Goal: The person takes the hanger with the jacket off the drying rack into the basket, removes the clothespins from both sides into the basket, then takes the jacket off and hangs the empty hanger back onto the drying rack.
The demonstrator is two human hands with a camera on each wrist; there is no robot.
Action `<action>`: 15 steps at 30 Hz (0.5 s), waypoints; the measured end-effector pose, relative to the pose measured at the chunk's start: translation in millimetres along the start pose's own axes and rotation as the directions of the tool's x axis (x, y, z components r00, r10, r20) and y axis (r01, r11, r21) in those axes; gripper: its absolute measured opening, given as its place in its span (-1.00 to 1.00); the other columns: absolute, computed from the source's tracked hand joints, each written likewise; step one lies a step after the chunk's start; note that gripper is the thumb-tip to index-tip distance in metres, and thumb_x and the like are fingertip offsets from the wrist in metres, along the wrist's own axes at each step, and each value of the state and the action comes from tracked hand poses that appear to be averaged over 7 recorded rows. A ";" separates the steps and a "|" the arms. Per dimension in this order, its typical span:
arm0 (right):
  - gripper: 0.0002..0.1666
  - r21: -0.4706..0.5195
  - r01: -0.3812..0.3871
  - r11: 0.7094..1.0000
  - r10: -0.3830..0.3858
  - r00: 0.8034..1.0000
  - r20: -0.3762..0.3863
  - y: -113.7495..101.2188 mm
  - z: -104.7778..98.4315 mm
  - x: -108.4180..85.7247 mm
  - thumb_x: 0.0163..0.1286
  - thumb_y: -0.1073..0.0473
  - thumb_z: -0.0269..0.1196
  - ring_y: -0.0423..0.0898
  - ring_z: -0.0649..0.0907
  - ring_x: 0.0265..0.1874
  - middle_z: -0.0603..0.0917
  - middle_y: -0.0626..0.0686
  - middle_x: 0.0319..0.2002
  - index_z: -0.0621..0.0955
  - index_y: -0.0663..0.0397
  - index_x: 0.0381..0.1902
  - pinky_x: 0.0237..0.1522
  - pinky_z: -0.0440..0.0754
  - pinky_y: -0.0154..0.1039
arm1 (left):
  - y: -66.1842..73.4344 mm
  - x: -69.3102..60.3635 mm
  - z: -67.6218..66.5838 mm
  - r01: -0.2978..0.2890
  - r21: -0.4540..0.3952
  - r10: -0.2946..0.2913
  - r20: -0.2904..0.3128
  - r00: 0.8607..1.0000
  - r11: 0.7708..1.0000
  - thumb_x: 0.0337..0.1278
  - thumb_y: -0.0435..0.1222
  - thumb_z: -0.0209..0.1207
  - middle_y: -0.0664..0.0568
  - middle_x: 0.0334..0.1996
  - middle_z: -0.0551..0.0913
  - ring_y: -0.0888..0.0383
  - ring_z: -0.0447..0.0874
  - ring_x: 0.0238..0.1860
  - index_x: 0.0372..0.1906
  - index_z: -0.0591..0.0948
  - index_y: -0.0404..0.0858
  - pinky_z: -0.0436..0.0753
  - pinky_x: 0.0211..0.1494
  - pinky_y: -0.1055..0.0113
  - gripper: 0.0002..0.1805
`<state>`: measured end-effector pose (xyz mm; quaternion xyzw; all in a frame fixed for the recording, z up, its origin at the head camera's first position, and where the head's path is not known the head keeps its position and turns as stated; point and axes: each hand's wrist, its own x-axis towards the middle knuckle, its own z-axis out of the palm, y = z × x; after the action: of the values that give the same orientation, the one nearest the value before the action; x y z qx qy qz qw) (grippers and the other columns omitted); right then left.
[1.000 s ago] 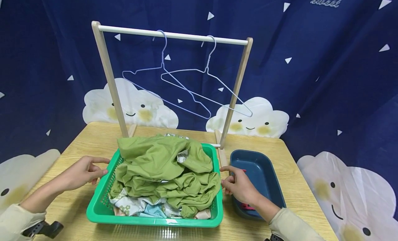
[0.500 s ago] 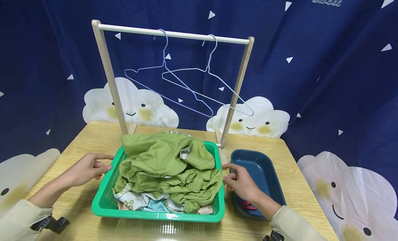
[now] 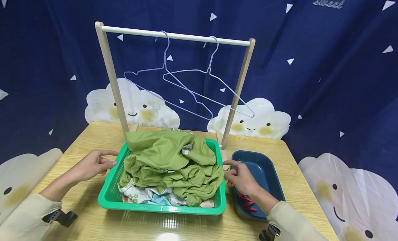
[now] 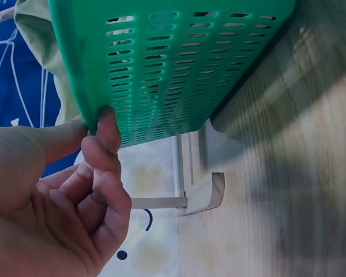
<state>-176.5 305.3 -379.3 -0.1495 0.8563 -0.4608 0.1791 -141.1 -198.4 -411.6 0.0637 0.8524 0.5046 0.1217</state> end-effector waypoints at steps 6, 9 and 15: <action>-0.43 0.009 -0.032 0.999 0.032 0.999 -0.013 -0.3 -0.8 6.7 0.53 0.39 0.07 -0.03 0.60 -0.51 0.60 0.17 -0.56 0.28 0.45 0.43 -0.37 0.64 -0.17 | -2.0 6.3 -0.3 0.010 -0.014 -0.010 -0.005 1.000 1.000 0.44 -0.36 0.12 0.10 -0.71 0.45 0.26 0.32 -0.67 0.38 0.32 -0.61 0.29 -0.56 0.37 -0.44; -0.43 0.008 -0.033 0.999 0.033 0.999 -0.014 -0.3 -1.2 10.6 0.53 0.39 0.07 -0.03 0.60 -0.51 0.61 0.17 -0.55 0.28 0.44 0.43 -0.38 0.64 -0.16 | -1.9 8.1 -1.6 -0.001 -0.030 0.000 -0.008 1.000 1.000 0.44 -0.37 0.11 0.11 -0.71 0.44 0.26 0.32 -0.67 0.38 0.30 -0.62 0.31 -0.55 0.37 -0.43; -0.42 0.010 -0.044 0.999 0.044 0.999 -0.031 1.0 -3.2 15.3 0.52 0.38 0.09 -0.04 0.59 -0.51 0.62 0.16 -0.53 0.30 0.40 0.44 -0.40 0.62 -0.19 | -0.1 14.5 -1.8 -0.013 -0.033 0.012 -0.014 1.000 0.999 0.43 -0.38 0.11 0.13 -0.72 0.44 0.27 0.34 -0.67 0.37 0.31 -0.64 0.33 -0.54 0.37 -0.44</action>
<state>-191.7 301.8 -381.0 -0.1227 0.8599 -0.4630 0.1766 -155.5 -196.7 -412.9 0.0636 0.8442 0.5199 0.1137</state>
